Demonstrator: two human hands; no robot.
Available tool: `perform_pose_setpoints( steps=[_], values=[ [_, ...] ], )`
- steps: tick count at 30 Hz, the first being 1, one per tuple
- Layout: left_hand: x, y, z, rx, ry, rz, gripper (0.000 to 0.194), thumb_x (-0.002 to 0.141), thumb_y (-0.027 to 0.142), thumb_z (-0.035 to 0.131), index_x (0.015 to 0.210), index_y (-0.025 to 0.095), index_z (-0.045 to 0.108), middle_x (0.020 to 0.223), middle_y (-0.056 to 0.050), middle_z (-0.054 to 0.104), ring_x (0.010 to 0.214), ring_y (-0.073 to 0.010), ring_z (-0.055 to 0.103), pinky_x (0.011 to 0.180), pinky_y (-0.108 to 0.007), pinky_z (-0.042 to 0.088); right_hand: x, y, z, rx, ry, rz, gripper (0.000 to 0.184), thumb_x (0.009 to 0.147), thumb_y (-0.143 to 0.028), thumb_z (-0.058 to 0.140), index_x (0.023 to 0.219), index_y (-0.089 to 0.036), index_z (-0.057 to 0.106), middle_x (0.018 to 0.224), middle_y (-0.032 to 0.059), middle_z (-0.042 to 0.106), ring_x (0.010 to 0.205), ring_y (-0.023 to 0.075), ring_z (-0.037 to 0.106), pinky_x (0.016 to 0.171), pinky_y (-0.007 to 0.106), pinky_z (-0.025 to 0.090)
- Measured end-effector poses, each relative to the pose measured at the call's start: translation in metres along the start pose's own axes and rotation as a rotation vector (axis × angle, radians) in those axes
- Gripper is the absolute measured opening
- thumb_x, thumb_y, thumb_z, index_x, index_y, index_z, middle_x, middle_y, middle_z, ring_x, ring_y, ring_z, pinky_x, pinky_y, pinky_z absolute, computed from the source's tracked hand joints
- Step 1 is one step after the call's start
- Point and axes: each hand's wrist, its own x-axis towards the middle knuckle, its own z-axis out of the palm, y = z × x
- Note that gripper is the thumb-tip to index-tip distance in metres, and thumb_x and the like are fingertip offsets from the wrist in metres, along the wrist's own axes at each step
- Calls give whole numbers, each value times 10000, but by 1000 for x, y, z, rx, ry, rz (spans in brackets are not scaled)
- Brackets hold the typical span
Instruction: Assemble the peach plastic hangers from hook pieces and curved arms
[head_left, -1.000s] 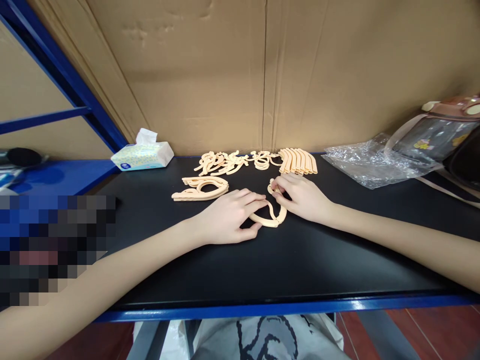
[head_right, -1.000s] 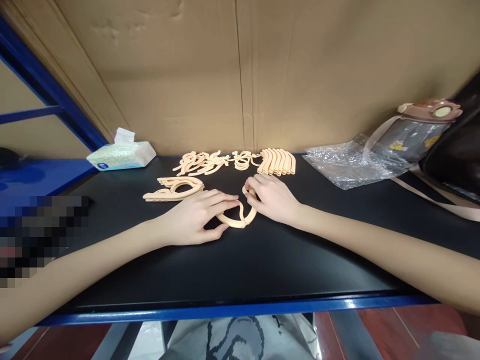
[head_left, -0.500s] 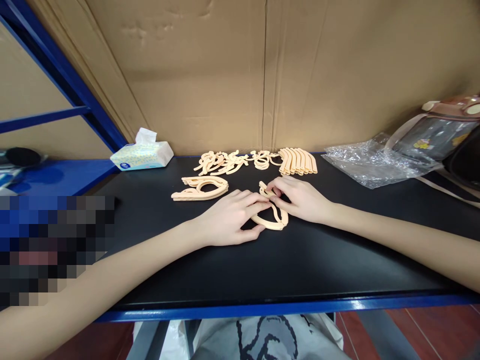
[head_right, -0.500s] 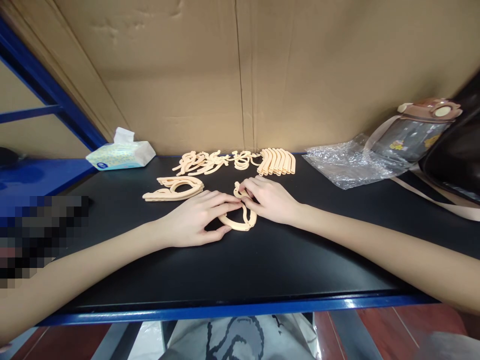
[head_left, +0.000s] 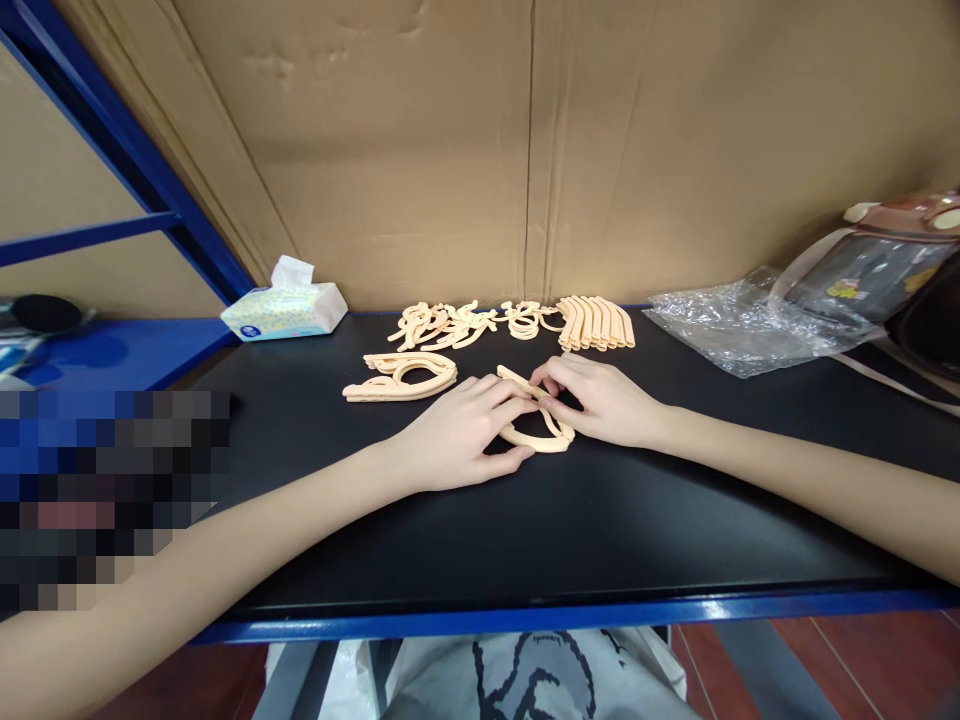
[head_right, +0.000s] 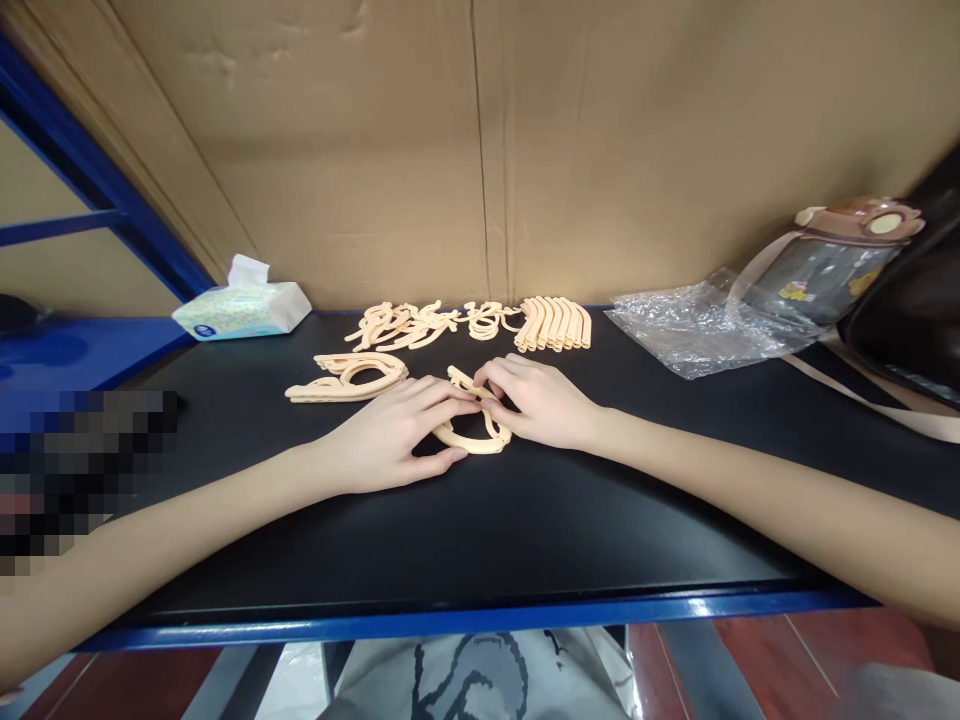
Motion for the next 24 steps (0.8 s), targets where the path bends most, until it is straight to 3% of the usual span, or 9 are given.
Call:
perform_pose_setpoints(
  steps=[8, 17, 24],
  values=[
    [0, -1, 1, -13, 27, -46, 369, 892, 397, 531, 1208, 207, 525, 1210, -76, 552, 1086, -244, 498, 896, -379, 400, 0, -3, -2, 24, 4, -40, 116, 903, -249, 450, 974, -202, 530, 876, 40, 588, 827, 172, 551, 706, 289, 440],
    [-2, -7, 6, -31, 36, -74, 593, 846, 559, 557, 1301, 194, 449, 1340, -110, 483, 1209, -281, 442, 990, -418, 353, -1, -2, -3, 112, -27, -40, 185, 852, -209, 499, 1036, -206, 517, 978, 50, 609, 895, 180, 575, 766, 322, 478],
    [-1, -8, 3, -32, -3, -59, 582, 859, 580, 527, 1283, 190, 448, 1264, -85, 549, 1103, -251, 512, 906, -374, 368, -2, -1, -1, 150, -8, -33, 266, 861, -214, 498, 1125, -218, 468, 992, 42, 625, 875, 168, 596, 775, 331, 500]
  ],
)
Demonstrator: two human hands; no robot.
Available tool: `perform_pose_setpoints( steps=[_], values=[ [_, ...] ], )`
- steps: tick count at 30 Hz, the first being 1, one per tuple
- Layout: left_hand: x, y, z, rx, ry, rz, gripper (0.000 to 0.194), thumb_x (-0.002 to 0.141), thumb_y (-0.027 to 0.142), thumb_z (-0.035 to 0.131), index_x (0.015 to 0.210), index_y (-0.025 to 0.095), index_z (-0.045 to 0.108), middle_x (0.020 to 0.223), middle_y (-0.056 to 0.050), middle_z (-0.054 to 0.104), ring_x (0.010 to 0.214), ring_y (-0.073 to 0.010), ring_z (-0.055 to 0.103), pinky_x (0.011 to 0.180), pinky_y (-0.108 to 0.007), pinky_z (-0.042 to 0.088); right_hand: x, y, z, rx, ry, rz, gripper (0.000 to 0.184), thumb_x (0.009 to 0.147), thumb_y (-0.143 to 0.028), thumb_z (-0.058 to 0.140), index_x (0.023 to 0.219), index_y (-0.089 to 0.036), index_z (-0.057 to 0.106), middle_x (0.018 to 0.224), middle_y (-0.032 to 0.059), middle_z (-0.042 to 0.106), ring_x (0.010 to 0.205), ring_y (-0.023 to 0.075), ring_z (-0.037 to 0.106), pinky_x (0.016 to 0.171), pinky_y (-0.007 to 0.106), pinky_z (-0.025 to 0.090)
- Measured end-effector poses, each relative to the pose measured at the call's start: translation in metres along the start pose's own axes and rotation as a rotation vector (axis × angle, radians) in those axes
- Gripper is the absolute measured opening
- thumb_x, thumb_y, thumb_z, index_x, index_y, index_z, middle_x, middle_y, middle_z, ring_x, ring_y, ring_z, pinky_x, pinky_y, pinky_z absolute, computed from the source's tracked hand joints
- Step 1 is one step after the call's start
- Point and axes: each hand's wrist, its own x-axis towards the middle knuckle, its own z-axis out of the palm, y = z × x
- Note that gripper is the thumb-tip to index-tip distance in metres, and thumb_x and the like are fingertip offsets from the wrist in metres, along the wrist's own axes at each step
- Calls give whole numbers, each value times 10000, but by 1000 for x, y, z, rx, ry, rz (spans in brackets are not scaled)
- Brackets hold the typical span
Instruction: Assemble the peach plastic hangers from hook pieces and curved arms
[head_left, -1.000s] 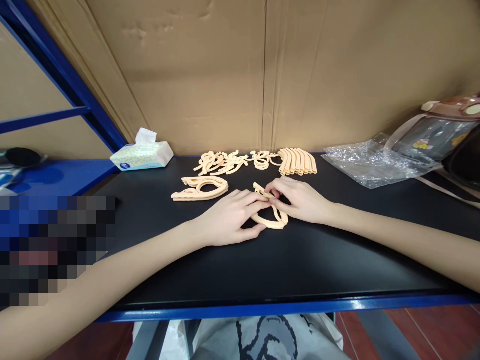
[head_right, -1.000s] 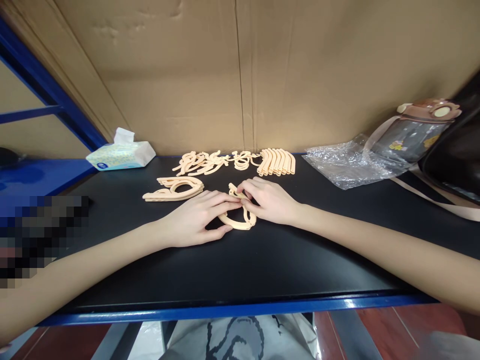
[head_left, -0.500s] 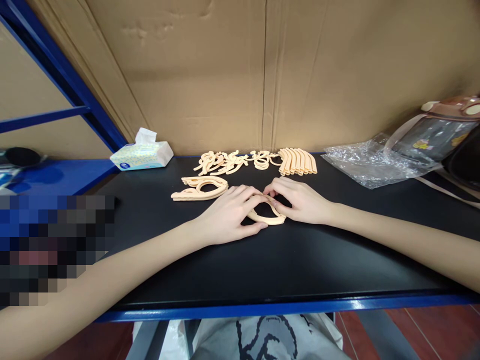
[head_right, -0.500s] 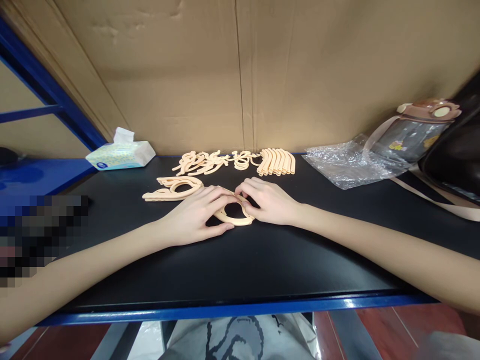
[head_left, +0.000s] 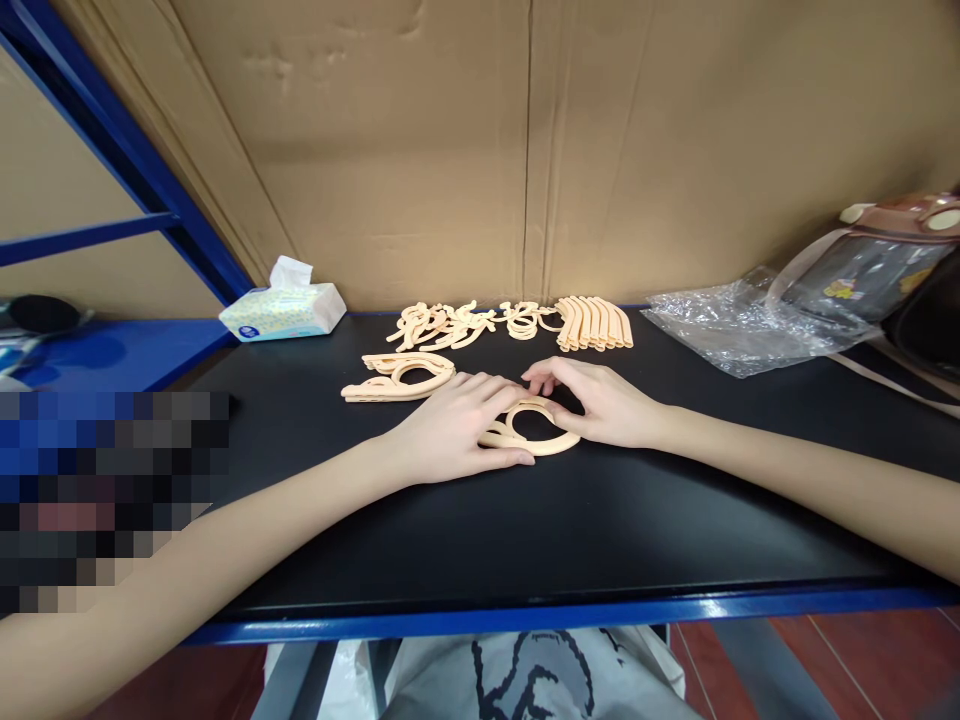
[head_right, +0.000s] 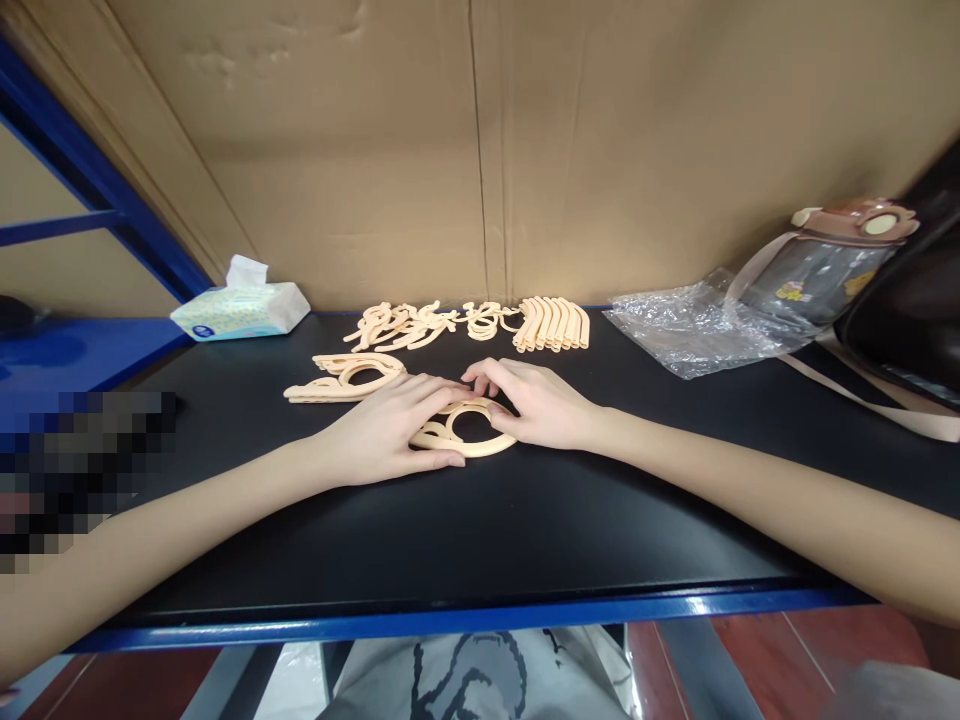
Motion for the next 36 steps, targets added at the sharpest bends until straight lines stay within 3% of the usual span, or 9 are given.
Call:
perform_pose_setpoints(
  steps=[5, 10, 14, 17, 25, 36],
  values=[
    [2, -1, 0, 62, 38, 9, 604, 833, 628, 522, 1235, 179, 493, 1178, -71, 593, 1031, -244, 541, 875, -370, 357, 0, 4, 2, 89, 5, 34, 274, 870, -254, 517, 1138, -223, 469, 1001, 46, 625, 878, 171, 594, 795, 343, 498],
    [1, -1, 0, 148, 153, 45, 644, 782, 674, 549, 1161, 153, 533, 1119, -76, 631, 1006, -248, 564, 865, -372, 344, 6, 11, -1, 440, 49, 178, 284, 861, -354, 564, 1096, -203, 507, 918, 36, 629, 853, 166, 586, 816, 340, 474],
    [0, 0, -2, 256, 249, 75, 628, 800, 678, 512, 1135, 148, 554, 1114, -97, 647, 1000, -262, 573, 855, -381, 350, 9, 14, -5, 571, -24, 265, 277, 856, -453, 560, 895, -183, 609, 847, 25, 611, 790, 152, 556, 720, 294, 433],
    [0, 0, -4, 300, 286, 48, 613, 808, 675, 501, 1106, 144, 568, 1107, -101, 649, 991, -260, 579, 853, -375, 368, 10, 15, -6, 634, -82, 307, 284, 848, -451, 577, 860, -172, 623, 744, -7, 554, 683, 116, 492, 621, 257, 369],
    [0, 0, -3, 363, 263, 44, 652, 803, 674, 509, 1146, 123, 565, 1095, -103, 633, 955, -260, 582, 825, -362, 392, 11, 14, -7, 700, -133, 372, 290, 805, -443, 631, 832, -155, 618, 659, -38, 480, 622, 95, 417, 578, 246, 305],
    [-1, 4, -3, 288, 204, 28, 508, 824, 508, 516, 1177, 144, 537, 1157, -103, 610, 1001, -265, 556, 851, -389, 390, 10, 15, -8, 651, -169, 305, 324, 845, -481, 567, 778, -165, 583, 669, -33, 465, 623, 99, 393, 572, 250, 279]
  ],
)
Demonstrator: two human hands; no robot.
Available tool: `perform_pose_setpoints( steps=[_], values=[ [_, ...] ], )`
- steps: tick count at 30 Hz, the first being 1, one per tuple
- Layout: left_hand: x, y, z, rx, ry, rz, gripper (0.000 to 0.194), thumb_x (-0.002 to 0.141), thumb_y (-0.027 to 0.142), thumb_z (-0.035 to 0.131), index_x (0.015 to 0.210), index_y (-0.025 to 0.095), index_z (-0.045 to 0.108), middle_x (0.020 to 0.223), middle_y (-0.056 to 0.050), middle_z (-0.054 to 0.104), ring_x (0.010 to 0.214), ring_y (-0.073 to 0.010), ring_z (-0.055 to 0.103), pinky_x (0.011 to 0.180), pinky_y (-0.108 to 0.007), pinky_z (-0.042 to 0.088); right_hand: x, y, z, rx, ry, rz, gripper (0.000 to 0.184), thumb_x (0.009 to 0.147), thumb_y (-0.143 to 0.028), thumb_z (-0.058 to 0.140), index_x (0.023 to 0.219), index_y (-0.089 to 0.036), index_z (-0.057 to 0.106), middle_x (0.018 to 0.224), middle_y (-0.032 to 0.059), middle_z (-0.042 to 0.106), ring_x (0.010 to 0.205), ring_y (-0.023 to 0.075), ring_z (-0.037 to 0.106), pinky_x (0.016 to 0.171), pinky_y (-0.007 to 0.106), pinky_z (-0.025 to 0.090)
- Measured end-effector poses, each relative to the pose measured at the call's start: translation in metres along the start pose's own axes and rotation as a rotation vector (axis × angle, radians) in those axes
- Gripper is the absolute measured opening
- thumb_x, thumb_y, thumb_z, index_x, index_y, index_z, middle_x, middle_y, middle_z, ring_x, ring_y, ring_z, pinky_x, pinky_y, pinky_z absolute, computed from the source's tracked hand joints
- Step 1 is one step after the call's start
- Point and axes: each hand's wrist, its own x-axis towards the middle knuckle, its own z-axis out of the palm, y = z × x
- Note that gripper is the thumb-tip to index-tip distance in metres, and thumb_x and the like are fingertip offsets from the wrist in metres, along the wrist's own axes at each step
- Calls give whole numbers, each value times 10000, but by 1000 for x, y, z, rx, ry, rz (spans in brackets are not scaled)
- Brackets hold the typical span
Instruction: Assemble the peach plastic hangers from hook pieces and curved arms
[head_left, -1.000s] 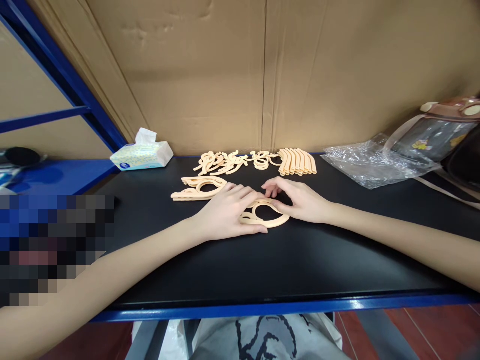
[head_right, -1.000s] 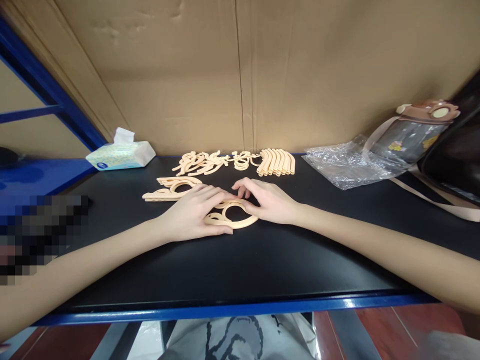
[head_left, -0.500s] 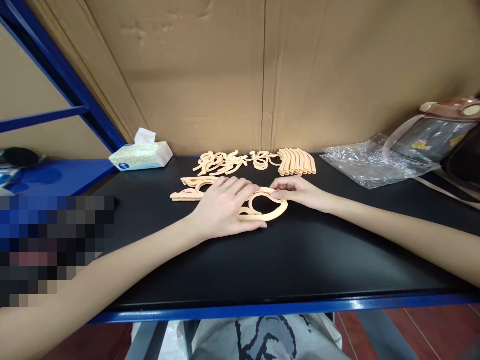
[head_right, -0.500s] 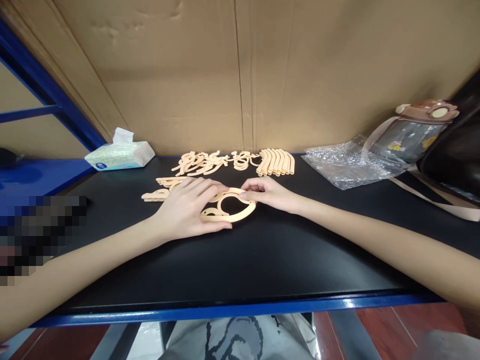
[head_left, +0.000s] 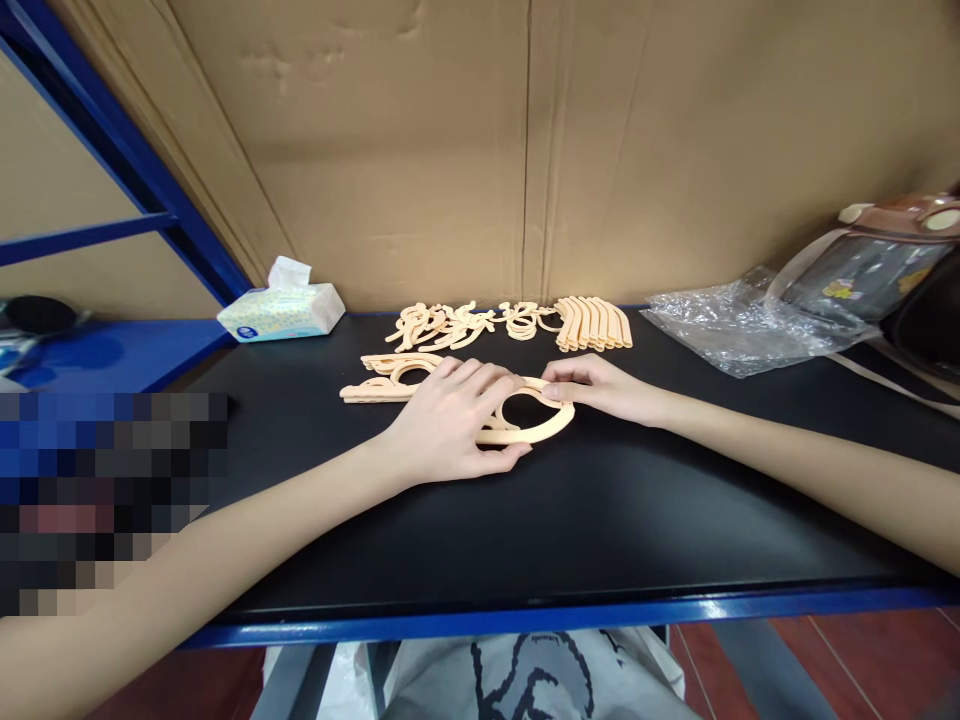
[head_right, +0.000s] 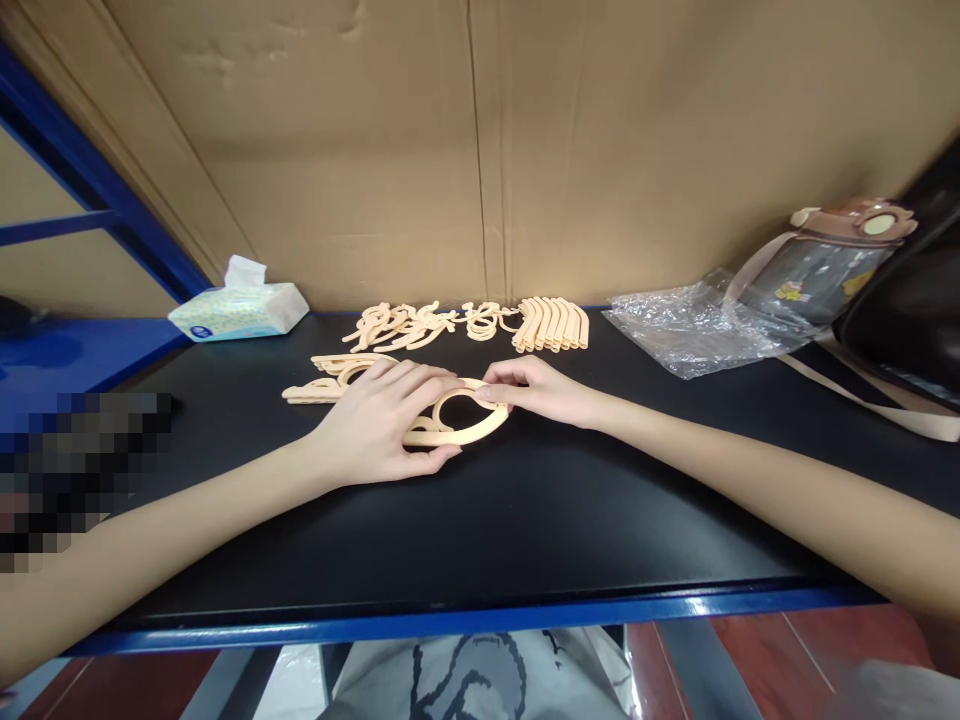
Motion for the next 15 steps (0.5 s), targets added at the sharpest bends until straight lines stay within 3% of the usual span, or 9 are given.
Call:
perform_pose_setpoints(
  steps=[9, 15],
  values=[
    [1, 1, -3, -179, -51, -27, 514, 796, 428, 555, 1221, 151, 471, 1194, -100, 534, 1008, -230, 546, 842, -341, 460, -1, -3, 1, 2, 39, -59, 415, 926, -479, 430, 651, -171, 467, 632, -39, 438, 623, 98, 410, 600, 255, 290],
    [1, 2, -4, -213, -99, -21, 474, 822, 389, 515, 1243, 179, 453, 1156, -84, 545, 935, -220, 572, 781, -339, 480, 0, -3, 2, -9, 40, -39, 385, 911, -476, 457, 679, -171, 496, 642, -35, 461, 632, 104, 432, 607, 257, 304]
  ],
)
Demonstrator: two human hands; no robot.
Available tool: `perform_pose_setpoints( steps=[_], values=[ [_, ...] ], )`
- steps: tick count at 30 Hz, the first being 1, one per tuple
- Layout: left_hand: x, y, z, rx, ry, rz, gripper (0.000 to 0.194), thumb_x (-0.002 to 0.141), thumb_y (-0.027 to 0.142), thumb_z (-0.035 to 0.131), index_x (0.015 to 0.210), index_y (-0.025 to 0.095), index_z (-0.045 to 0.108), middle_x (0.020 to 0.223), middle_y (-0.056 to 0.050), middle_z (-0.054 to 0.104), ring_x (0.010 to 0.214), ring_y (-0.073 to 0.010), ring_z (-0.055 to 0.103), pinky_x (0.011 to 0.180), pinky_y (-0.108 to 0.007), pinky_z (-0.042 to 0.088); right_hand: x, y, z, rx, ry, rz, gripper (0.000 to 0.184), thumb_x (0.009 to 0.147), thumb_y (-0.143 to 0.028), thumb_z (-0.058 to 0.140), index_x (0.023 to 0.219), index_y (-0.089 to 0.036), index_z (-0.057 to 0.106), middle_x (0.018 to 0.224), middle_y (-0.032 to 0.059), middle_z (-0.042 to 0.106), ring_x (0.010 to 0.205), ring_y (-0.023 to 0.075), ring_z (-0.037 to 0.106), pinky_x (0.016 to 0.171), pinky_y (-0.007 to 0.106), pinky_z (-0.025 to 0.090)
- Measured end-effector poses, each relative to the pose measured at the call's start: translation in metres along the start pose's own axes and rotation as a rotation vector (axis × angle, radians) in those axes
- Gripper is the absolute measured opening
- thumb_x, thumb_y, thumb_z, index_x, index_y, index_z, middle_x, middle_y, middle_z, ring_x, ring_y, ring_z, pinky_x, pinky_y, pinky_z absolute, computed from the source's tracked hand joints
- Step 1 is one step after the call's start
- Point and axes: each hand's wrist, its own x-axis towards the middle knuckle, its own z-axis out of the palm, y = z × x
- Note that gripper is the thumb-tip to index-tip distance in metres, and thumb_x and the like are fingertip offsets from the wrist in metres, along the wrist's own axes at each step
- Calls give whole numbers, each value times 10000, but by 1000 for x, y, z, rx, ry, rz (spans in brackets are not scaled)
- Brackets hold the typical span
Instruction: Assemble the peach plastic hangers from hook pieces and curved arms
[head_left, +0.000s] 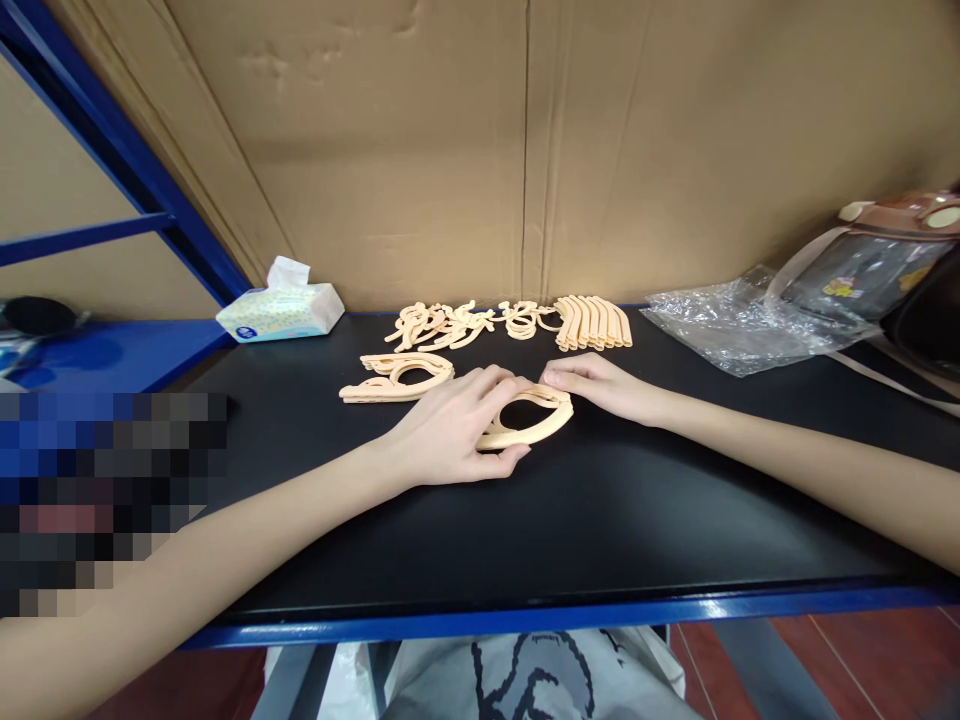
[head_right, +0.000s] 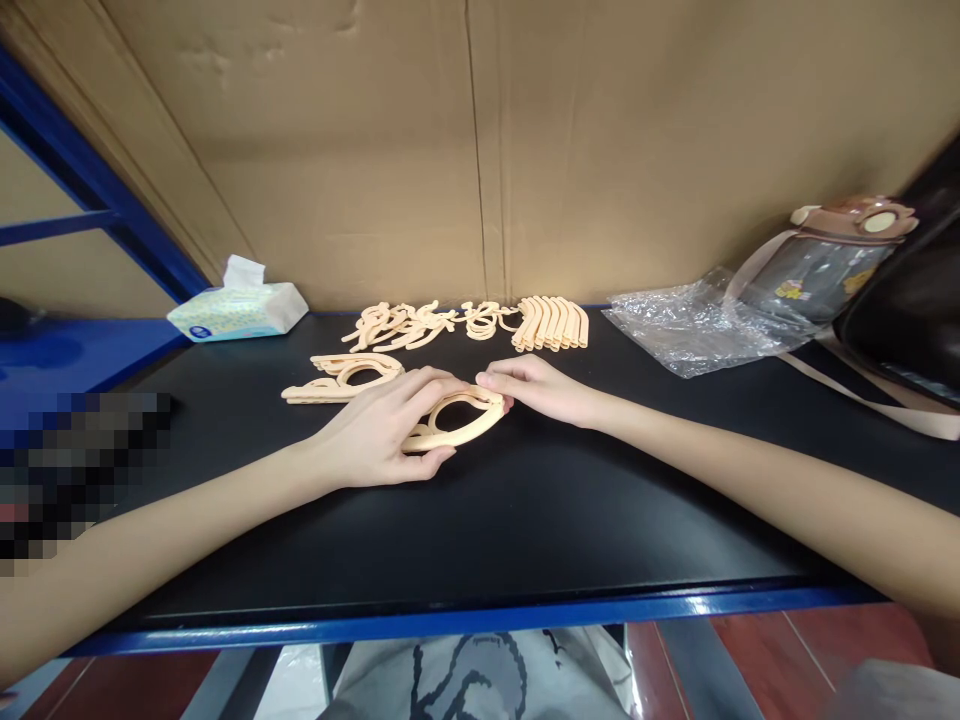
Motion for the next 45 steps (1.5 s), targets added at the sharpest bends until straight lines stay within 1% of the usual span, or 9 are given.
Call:
perform_pose_setpoints(
  steps=[3, 10, 23, 27, 30, 34, 39, 41, 45],
  values=[
    [1, 0, 0, -16, -16, -25, 452, 829, 391, 517, 1226, 182, 461, 1127, -83, 563, 919, -223, 577, 772, -340, 480, 0, 0, 0, -6, -5, 9, 370, 898, -482, 476, 695, -175, 514, 641, -37, 462, 625, 106, 430, 599, 258, 302],
    [1, -1, 0, -31, -24, -4, 541, 858, 571, 507, 1224, 175, 457, 1156, -98, 562, 961, -239, 570, 808, -362, 475, 1, 2, 0, -22, -20, 4, 390, 890, -495, 489, 669, -174, 493, 637, -36, 450, 623, 104, 411, 598, 256, 303],
    [0, -2, 3, 38, -21, 26, 543, 869, 573, 477, 1225, 164, 478, 1176, -106, 571, 1005, -253, 558, 829, -376, 460, 1, 2, -1, -3, -5, 4, 409, 892, -511, 480, 648, -183, 477, 636, -31, 444, 631, 111, 426, 627, 258, 350],
    [-1, 0, -9, 75, 34, 14, 532, 844, 531, 516, 1226, 163, 479, 1187, -106, 567, 1016, -251, 562, 843, -368, 464, 3, 5, -1, 41, 88, -17, 396, 911, -500, 448, 721, -178, 579, 633, -14, 517, 626, 120, 486, 637, 268, 388],
    [0, -3, -27, 112, 116, -5, 503, 822, 496, 538, 1207, 177, 487, 1185, -98, 572, 1085, -263, 542, 907, -373, 443, 4, 8, -2, 92, 180, 6, 408, 898, -530, 454, 750, -177, 595, 598, -11, 534, 587, 121, 498, 615, 274, 398],
    [0, -22, -56, 124, 212, -142, 497, 791, 477, 579, 1186, 187, 499, 1138, -69, 585, 1048, -255, 550, 915, -375, 438, 5, 9, -2, 124, 201, 42, 416, 881, -549, 474, 768, -167, 594, 583, -13, 535, 569, 116, 506, 611, 274, 401],
    [-6, -57, -75, 50, 62, -353, 581, 762, 543, 594, 1240, 222, 509, 1210, -64, 573, 1100, -262, 541, 936, -389, 433, 4, 11, -2, 81, 168, 45, 397, 899, -510, 469, 776, -160, 610, 590, -13, 538, 587, 112, 519, 628, 267, 402],
    [-9, -70, -76, 36, -77, -436, 684, 726, 611, 591, 1282, 222, 498, 1263, -78, 558, 1124, -289, 535, 941, -414, 427, 4, 12, -2, 76, 154, 42, 393, 902, -506, 466, 776, -161, 609, 594, -14, 536, 593, 112, 520, 632, 266, 402],
    [-14, -86, -79, 75, -282, -464, 729, 747, 635, 537, 1330, 201, 486, 1355, -104, 490, 1157, -299, 525, 962, -382, 410, 3, 13, -2, 70, 132, 34, 390, 903, -506, 460, 783, -164, 605, 603, -17, 535, 596, 110, 521, 629, 264, 400]
  ],
)
